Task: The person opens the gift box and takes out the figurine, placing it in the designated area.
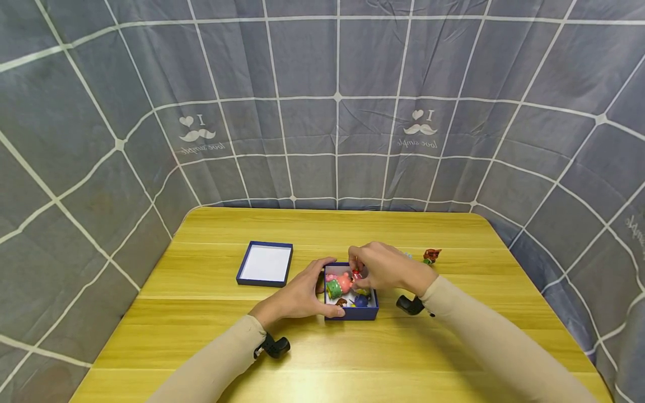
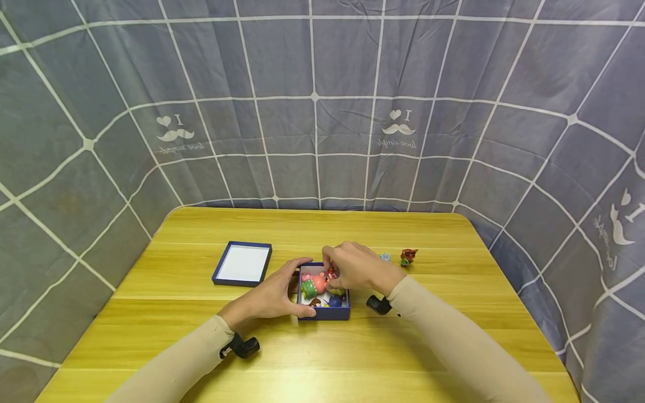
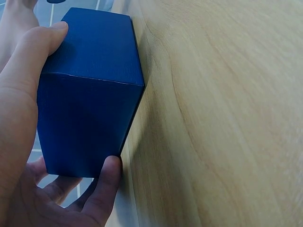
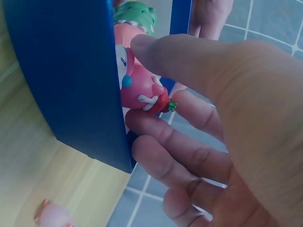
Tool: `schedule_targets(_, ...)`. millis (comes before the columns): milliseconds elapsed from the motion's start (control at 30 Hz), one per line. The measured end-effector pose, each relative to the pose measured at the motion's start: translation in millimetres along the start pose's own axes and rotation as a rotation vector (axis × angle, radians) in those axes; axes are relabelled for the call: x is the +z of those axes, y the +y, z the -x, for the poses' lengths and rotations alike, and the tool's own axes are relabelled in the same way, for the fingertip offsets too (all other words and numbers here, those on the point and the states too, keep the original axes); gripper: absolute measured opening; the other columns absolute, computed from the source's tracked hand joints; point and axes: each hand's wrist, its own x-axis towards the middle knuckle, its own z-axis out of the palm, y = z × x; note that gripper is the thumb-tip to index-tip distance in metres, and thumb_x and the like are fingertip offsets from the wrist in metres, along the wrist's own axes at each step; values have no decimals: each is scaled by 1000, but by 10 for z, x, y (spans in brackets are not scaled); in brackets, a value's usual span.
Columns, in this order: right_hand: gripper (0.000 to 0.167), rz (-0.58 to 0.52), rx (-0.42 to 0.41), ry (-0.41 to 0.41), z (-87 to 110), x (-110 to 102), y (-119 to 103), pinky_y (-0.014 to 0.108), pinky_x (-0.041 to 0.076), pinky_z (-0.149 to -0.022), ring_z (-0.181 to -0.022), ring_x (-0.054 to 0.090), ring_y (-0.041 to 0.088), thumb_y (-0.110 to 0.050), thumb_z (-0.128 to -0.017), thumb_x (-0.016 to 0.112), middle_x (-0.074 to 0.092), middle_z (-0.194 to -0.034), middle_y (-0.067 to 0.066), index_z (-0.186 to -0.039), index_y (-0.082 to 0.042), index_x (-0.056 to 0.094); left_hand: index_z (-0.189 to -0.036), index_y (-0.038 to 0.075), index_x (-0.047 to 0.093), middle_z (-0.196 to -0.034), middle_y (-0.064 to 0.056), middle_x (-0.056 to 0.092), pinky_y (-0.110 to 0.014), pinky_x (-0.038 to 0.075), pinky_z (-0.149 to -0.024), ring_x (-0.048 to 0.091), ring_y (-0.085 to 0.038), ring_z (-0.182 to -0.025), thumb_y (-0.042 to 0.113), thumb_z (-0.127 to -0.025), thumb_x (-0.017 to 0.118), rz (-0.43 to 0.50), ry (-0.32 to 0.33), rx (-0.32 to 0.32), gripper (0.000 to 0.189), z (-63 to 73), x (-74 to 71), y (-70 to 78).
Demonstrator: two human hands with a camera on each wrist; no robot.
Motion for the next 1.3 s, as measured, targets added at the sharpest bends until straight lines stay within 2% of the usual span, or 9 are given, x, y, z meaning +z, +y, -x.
schedule_targets(133, 32, -14, -10, -9, -17, -6, -8, 24, 55, -71, -74, 61, 1, -22, -96, 99, 77, -89, -1, -107, -15, 70, -183, 15, 31, -175, -15, 51, -54, 52, -123, 61, -27, -143, 56, -89, 100, 4, 1, 5, 123, 2, 1, -3)
schedule_targets(400, 35, -59, -53, -23, -28, -5, 11, 23, 56, -72, -74, 61, 0, -19, -96, 99, 77, -87, 0, -123, -9, 79, -183, 15, 32, -169, -13, 54, -50, 54, -118, 62, -23, -136, 55, -89, 100, 12, 4, 16, 123, -8, 10, -31)
schedule_targets(667, 18, -144, -72, -55, -30, 0, 63, 22, 60, -77, -81, 70, 2, -13, -98, 96, 80, -91, -6, -113, -10, 86, -183, 16, 30, -169, -12, 55, -46, 56, -115, 63, -22, -133, 56, -90, 100, 14, 6, 7, 123, -12, 16, -38)
schedule_targets(967, 15, -239, -61, -99, -41, -19, 117, 22, 65, -82, -87, 78, 2, -6, -100, 91, 85, -98, -6, -114, -10, 85, -184, 17, 30, -169, -10, 55, -46, 55, -116, 63, -21, -132, 57, -88, 100, 7, 4, -2, 125, -7, 13, -36)
schedule_targets(1300, 17, -277, -48, -121, -30, -34, 168, 22, 66, -85, -90, 79, 1, -3, -102, 86, 87, -104, 0, -118, -11, 86, -184, 18, 30, -176, -14, 50, -57, 51, -127, 59, -28, -147, 56, -89, 100, 11, 5, -17, 124, 0, 17, -15)
